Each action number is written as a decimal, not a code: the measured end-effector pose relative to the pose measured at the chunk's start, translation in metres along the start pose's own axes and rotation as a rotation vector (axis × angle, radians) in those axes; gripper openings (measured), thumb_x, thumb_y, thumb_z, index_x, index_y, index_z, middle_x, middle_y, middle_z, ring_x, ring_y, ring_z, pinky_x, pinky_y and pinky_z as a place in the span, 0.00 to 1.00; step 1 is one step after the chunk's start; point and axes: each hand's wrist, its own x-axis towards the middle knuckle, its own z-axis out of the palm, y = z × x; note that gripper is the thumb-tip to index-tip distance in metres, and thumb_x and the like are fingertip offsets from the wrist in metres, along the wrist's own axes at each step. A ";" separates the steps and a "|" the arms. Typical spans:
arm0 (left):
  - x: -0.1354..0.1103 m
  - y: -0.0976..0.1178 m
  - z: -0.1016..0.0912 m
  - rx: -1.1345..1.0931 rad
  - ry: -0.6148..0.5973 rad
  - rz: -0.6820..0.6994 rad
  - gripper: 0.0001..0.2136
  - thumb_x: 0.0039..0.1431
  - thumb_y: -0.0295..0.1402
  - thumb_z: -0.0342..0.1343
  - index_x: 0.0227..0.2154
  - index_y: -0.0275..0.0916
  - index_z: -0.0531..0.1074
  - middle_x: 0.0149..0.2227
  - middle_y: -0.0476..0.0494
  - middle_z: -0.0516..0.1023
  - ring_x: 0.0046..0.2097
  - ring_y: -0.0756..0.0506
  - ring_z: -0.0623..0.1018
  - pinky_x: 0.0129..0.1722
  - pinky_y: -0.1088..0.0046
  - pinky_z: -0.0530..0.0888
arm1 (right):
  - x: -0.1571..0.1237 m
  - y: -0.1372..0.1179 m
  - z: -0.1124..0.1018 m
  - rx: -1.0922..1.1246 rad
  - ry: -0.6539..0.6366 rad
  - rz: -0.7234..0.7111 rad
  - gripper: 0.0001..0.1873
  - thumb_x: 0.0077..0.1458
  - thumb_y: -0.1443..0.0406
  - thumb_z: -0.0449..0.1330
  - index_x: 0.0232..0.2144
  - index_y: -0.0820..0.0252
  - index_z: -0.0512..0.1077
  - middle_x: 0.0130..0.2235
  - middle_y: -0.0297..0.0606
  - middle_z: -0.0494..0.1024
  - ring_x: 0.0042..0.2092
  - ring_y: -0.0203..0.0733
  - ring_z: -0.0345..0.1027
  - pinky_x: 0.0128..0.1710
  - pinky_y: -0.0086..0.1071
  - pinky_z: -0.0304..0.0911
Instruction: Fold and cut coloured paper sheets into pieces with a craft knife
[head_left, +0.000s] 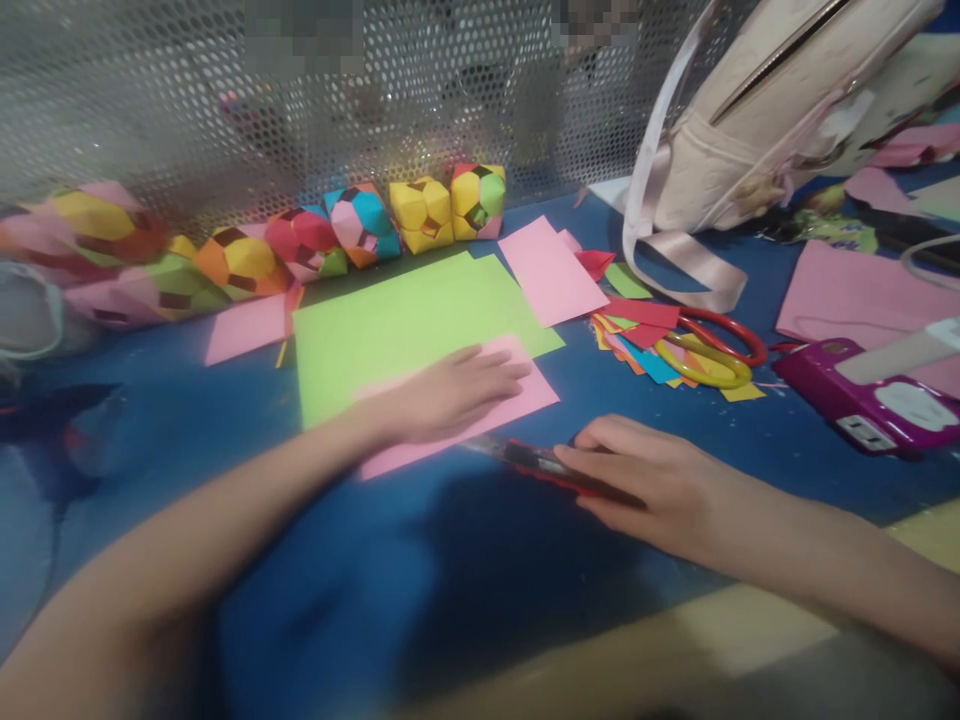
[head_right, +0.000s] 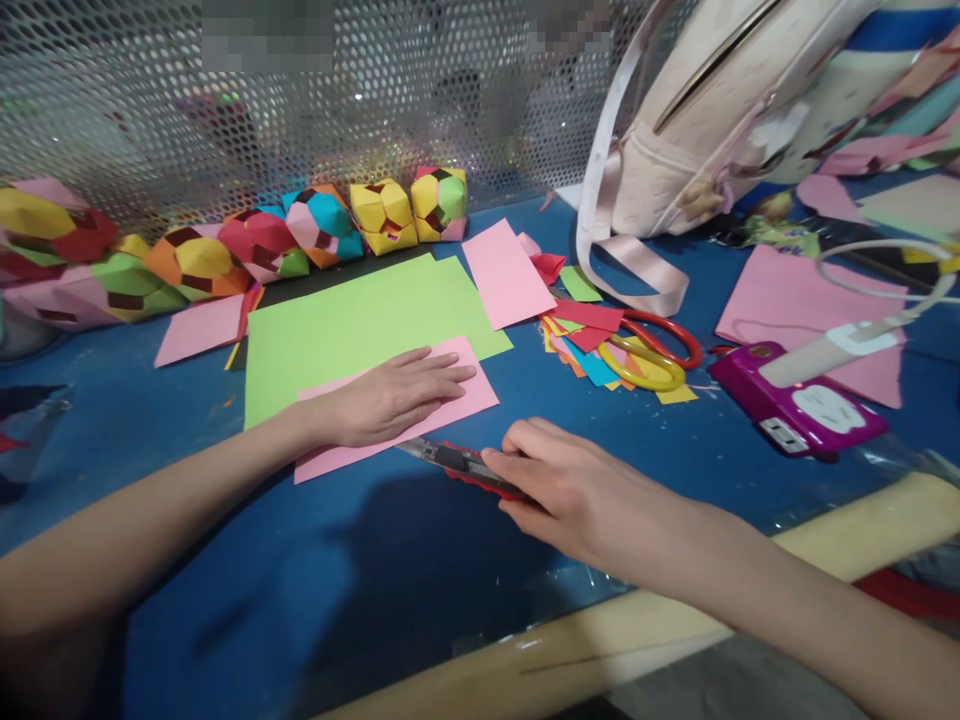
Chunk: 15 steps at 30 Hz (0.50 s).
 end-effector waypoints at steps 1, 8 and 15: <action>0.000 0.000 0.000 0.000 0.003 -0.001 0.19 0.71 0.34 0.35 0.58 0.40 0.63 0.67 0.43 0.59 0.69 0.43 0.52 0.67 0.55 0.48 | 0.000 0.000 0.000 0.000 -0.003 0.007 0.14 0.62 0.68 0.52 0.48 0.59 0.71 0.39 0.42 0.71 0.38 0.41 0.66 0.37 0.32 0.64; 0.000 -0.001 0.001 0.012 0.018 0.010 0.19 0.71 0.34 0.36 0.58 0.39 0.63 0.66 0.42 0.59 0.69 0.43 0.52 0.67 0.55 0.48 | 0.003 -0.004 0.003 0.019 -0.040 0.040 0.13 0.61 0.69 0.53 0.47 0.59 0.71 0.38 0.40 0.70 0.38 0.40 0.66 0.37 0.32 0.64; 0.000 0.000 -0.001 -0.004 0.002 -0.006 0.19 0.71 0.34 0.35 0.58 0.41 0.63 0.67 0.44 0.59 0.69 0.44 0.52 0.67 0.56 0.48 | 0.006 -0.004 0.004 0.020 -0.032 0.028 0.12 0.59 0.70 0.56 0.45 0.59 0.72 0.38 0.40 0.71 0.38 0.41 0.66 0.37 0.32 0.63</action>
